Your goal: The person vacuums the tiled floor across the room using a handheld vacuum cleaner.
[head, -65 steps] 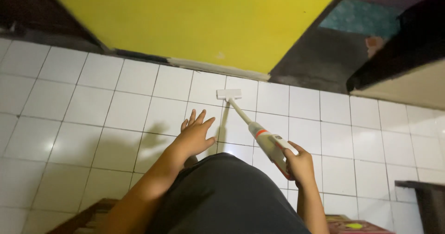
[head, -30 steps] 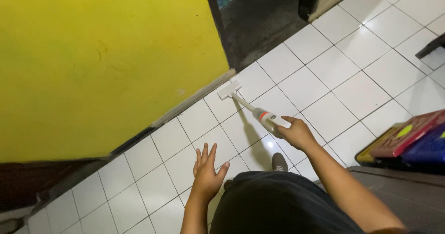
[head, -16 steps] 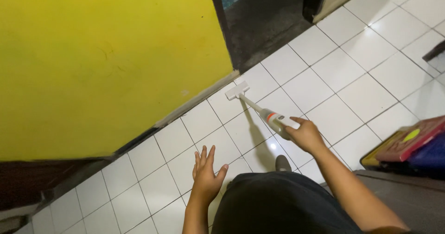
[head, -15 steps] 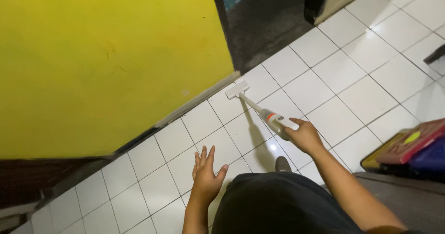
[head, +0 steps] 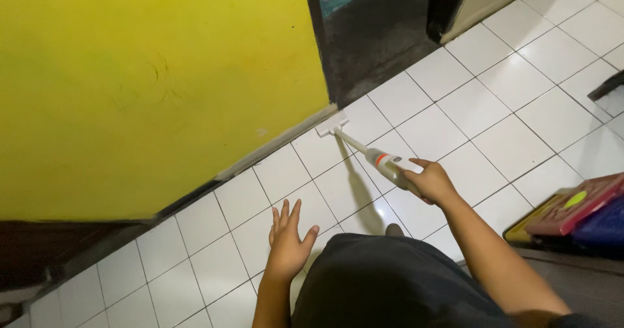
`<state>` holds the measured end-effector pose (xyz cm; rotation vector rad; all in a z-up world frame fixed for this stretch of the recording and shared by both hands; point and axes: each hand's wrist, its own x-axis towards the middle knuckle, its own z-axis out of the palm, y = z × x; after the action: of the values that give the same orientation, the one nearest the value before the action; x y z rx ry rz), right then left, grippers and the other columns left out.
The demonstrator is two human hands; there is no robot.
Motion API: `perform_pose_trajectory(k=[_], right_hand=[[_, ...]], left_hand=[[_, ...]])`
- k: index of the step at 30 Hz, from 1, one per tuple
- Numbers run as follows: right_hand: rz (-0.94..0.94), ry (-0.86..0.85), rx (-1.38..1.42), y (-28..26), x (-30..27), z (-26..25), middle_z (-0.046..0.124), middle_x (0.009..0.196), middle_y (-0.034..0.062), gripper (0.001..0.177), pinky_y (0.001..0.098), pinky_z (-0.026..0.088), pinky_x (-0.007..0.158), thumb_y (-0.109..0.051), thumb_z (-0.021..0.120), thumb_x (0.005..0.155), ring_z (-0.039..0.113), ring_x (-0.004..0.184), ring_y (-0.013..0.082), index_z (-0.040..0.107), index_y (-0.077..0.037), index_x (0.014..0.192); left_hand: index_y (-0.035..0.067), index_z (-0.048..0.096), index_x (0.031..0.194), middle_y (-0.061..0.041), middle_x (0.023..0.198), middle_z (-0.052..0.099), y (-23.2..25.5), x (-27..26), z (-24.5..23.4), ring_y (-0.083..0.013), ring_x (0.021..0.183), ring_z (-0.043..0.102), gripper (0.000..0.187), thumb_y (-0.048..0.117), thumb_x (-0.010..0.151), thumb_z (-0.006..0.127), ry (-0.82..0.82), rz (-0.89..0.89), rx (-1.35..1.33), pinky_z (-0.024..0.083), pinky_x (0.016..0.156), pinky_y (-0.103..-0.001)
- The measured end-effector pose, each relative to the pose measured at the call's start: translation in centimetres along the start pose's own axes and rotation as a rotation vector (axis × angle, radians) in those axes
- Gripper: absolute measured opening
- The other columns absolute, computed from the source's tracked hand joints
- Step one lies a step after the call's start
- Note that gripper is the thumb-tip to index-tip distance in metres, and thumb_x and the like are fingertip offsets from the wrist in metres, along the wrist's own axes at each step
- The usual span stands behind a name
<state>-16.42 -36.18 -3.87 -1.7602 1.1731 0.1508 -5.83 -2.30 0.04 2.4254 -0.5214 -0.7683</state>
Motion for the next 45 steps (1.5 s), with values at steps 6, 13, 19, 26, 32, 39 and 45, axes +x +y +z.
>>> perform_pose_trajectory(k=[6,13,19,26,32,39,45], right_hand=[[0.026,0.007,0.072,-1.2,-0.9,0.7,0.071,0.068,0.0167,0.07,0.0322,0.039,0.036,-0.025,0.07,0.083,0.052,0.038,0.0164,0.054,-0.002,0.146],[0.054,-0.012,-0.019,-2.8,1.2,0.0,0.071,0.071,0.0201,0.071,0.0325,0.041,0.037,-0.026,0.069,0.084,0.053,0.04,0.0177,0.051,-0.005,0.149],[0.009,-0.04,0.002,-3.3,4.6,-0.9,0.075,0.085,0.0221,0.07,0.0341,0.047,0.041,-0.026,0.07,0.084,0.065,0.053,0.0215,0.052,-0.003,0.148],[-0.031,-0.07,0.022,-5.0,8.0,-3.1,0.076,0.097,0.0268,0.065,0.0349,0.059,0.053,-0.026,0.071,0.086,0.076,0.068,0.0281,0.055,-0.001,0.144],[-0.069,-0.076,-0.06,-6.7,9.2,-2.6,0.075,0.095,0.0264,0.063,0.0382,0.058,0.054,-0.029,0.069,0.089,0.074,0.066,0.0295,0.054,0.0,0.143],[-0.145,-0.12,-0.01,-7.4,9.9,-3.9,0.076,0.085,0.0233,0.058,0.0351,0.053,0.048,-0.028,0.068,0.089,0.069,0.055,0.0241,0.062,0.004,0.138],[-0.08,-0.113,0.015,-6.1,9.1,-4.9,0.07,0.069,0.0191,0.063,0.0351,0.043,0.037,-0.025,0.068,0.085,0.057,0.042,0.0201,0.056,0.001,0.142]], left_hand=[[0.02,0.033,0.157,-0.012,0.169,0.015,0.0,0.5,0.2,-0.0341,0.158,-0.001,0.075,0.04,0.092,0.065,-0.025,-0.008,0.017,0.009,0.124,-0.051],[0.022,0.033,0.157,-0.01,0.169,0.016,-1.2,1.1,0.6,-0.034,0.157,0.001,0.077,0.043,0.09,0.067,0.002,-0.056,0.032,0.01,0.124,-0.051],[0.023,0.036,0.156,-0.01,0.168,0.021,-1.4,1.0,1.8,-0.0343,0.158,0.005,0.075,0.043,0.09,0.066,0.053,-0.121,-0.054,0.014,0.124,-0.052],[0.021,0.038,0.155,-0.012,0.167,0.024,0.4,2.7,3.8,-0.0361,0.158,0.007,0.075,0.043,0.09,0.067,0.081,-0.137,-0.077,0.016,0.123,-0.052],[0.019,0.04,0.154,-0.015,0.165,0.027,1.5,4.9,6.8,-0.0415,0.156,0.009,0.076,0.045,0.088,0.069,0.147,-0.099,-0.104,0.021,0.121,-0.054],[0.019,0.04,0.154,-0.017,0.164,0.029,4.0,6.2,8.9,-0.0446,0.154,0.011,0.077,0.049,0.089,0.069,0.143,-0.088,-0.056,0.025,0.12,-0.053],[0.018,0.039,0.154,-0.016,0.165,0.026,5.6,5.9,10.7,-0.0426,0.155,0.009,0.076,0.047,0.09,0.067,0.109,-0.071,-0.1,0.02,0.119,-0.057]])
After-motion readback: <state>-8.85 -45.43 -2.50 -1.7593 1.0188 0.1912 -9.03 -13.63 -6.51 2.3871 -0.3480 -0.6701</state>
